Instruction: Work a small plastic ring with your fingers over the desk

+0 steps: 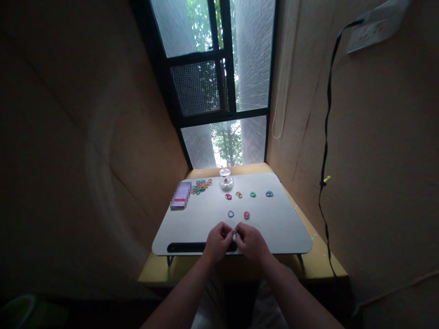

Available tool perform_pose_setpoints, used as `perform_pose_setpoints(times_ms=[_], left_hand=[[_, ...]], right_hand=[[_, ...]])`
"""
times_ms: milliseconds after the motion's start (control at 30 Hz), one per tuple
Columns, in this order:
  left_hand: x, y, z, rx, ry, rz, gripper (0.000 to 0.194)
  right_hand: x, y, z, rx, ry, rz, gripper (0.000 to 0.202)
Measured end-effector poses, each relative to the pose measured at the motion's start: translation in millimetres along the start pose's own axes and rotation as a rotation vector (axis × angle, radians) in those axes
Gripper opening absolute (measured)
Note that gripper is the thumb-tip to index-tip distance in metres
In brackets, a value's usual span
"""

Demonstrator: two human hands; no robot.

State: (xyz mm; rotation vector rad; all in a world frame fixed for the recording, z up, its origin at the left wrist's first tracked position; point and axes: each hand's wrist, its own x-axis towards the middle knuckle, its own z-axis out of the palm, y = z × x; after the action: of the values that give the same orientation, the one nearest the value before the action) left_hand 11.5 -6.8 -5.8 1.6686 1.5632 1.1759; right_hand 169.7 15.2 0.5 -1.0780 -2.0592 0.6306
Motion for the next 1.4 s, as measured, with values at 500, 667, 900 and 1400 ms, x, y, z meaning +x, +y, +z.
perform_pose_setpoints(times_ms=[500,667,900,1400], left_hand=[[-3.3,5.4,-2.7,0.032,-0.021,0.015,0.011],[-4.9,7.9,-4.0,0.057,-0.029,0.024,0.01],[-4.6,6.4,-3.2,0.06,-0.038,0.033,0.01],[-4.8,10.7,-4.7,0.033,-0.06,0.05,0.006]], right_hand=[[-0.7,0.9,1.6,-0.042,0.003,0.02,0.011],[-0.9,1.6,2.0,-0.063,0.001,0.016,0.012],[-0.1,2.5,3.4,-0.069,0.008,0.013,0.011],[0.4,1.2,2.7,-0.073,0.012,0.01,0.012]])
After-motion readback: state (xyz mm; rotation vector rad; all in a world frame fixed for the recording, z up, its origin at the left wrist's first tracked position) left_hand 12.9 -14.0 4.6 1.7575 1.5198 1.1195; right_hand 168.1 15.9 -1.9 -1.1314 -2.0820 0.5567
